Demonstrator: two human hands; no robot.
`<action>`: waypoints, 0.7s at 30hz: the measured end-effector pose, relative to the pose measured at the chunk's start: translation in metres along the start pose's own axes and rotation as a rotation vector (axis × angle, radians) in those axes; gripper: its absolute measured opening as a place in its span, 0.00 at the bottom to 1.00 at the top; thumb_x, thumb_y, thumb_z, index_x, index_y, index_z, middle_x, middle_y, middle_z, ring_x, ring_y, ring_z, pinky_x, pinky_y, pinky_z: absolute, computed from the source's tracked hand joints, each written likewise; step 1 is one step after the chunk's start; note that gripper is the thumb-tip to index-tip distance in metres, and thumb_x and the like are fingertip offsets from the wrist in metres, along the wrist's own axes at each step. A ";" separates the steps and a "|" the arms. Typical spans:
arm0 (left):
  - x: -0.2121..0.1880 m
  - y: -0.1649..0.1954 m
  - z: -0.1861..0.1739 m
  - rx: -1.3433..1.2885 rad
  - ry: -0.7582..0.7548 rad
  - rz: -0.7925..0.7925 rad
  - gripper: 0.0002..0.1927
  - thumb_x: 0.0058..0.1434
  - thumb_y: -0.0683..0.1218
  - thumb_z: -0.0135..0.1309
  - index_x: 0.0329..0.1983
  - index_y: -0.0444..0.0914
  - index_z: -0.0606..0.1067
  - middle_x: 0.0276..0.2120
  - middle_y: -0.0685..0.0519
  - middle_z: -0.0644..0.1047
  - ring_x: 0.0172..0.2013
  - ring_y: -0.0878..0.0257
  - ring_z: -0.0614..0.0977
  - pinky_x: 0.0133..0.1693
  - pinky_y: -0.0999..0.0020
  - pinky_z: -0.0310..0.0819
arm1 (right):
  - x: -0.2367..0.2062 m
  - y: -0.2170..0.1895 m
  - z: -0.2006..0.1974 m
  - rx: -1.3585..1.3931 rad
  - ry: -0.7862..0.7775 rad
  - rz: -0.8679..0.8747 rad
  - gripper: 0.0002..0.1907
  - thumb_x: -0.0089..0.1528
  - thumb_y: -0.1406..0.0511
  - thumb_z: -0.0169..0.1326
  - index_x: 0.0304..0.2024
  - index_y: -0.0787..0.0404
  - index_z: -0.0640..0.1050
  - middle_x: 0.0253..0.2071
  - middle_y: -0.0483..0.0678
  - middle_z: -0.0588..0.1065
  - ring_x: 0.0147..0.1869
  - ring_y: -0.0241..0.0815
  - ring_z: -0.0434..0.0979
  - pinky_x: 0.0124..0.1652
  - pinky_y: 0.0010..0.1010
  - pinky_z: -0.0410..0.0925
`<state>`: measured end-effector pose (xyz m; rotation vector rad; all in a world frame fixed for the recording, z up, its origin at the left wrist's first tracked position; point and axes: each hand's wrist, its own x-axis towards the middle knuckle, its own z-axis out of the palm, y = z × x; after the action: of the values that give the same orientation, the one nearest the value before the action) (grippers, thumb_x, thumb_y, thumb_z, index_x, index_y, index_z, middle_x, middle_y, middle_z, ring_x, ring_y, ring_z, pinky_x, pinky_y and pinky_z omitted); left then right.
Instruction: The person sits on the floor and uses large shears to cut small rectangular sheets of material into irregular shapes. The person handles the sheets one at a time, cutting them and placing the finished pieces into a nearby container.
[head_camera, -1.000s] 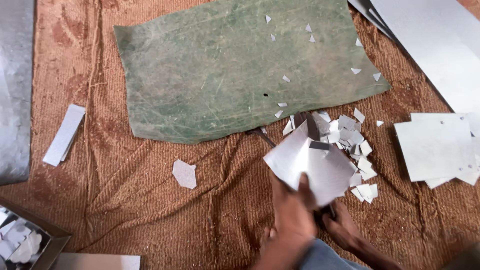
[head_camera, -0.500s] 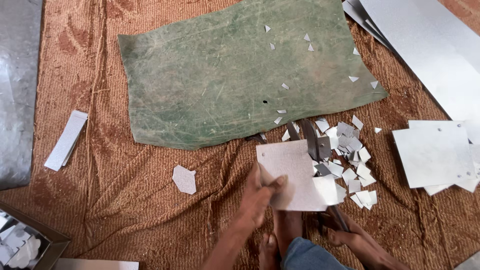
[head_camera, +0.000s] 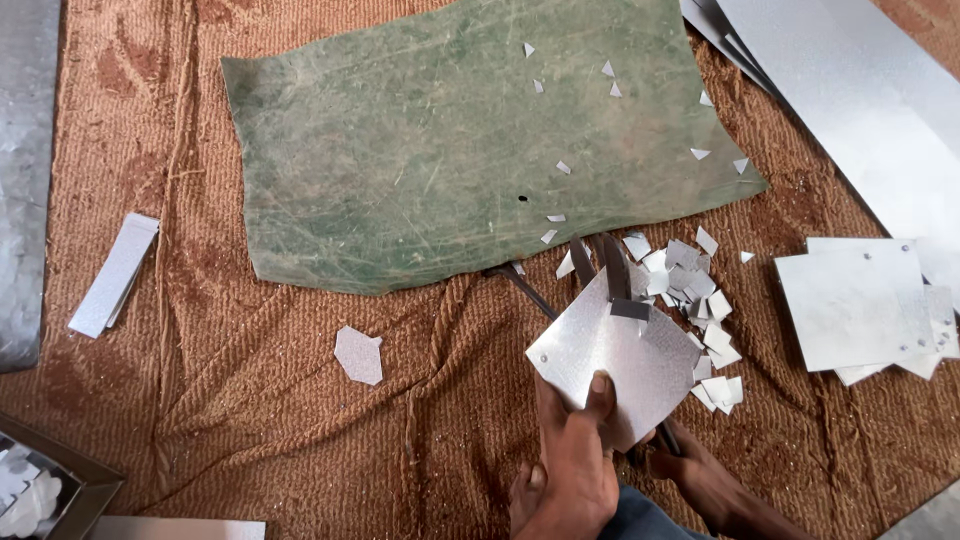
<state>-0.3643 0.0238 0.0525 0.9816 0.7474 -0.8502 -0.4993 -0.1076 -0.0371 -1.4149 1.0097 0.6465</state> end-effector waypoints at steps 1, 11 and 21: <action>0.000 0.001 -0.001 0.006 -0.003 -0.003 0.42 0.58 0.45 0.59 0.73 0.53 0.55 0.67 0.53 0.70 0.66 0.54 0.69 0.66 0.48 0.61 | 0.002 0.002 0.000 0.002 0.017 0.031 0.53 0.39 0.57 0.55 0.70 0.53 0.62 0.59 0.60 0.71 0.63 0.59 0.70 0.63 0.54 0.66; 0.011 0.020 -0.013 0.106 -0.098 0.095 0.41 0.53 0.44 0.62 0.70 0.46 0.59 0.57 0.42 0.77 0.59 0.46 0.77 0.59 0.45 0.76 | 0.030 0.017 0.001 -0.165 0.048 -0.138 0.34 0.47 0.56 0.55 0.53 0.63 0.68 0.44 0.60 0.75 0.47 0.56 0.71 0.49 0.50 0.73; 0.035 0.096 -0.035 0.852 -0.235 0.507 0.41 0.55 0.46 0.62 0.70 0.34 0.59 0.61 0.38 0.72 0.62 0.44 0.75 0.60 0.41 0.70 | 0.050 0.027 0.004 -0.078 0.089 -0.283 0.22 0.46 0.65 0.50 0.45 0.61 0.70 0.32 0.52 0.73 0.35 0.46 0.72 0.36 0.40 0.71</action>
<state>-0.2694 0.0763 0.0478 1.6927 -0.1206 -0.8114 -0.4990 -0.1113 -0.0939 -1.6305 0.8383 0.4217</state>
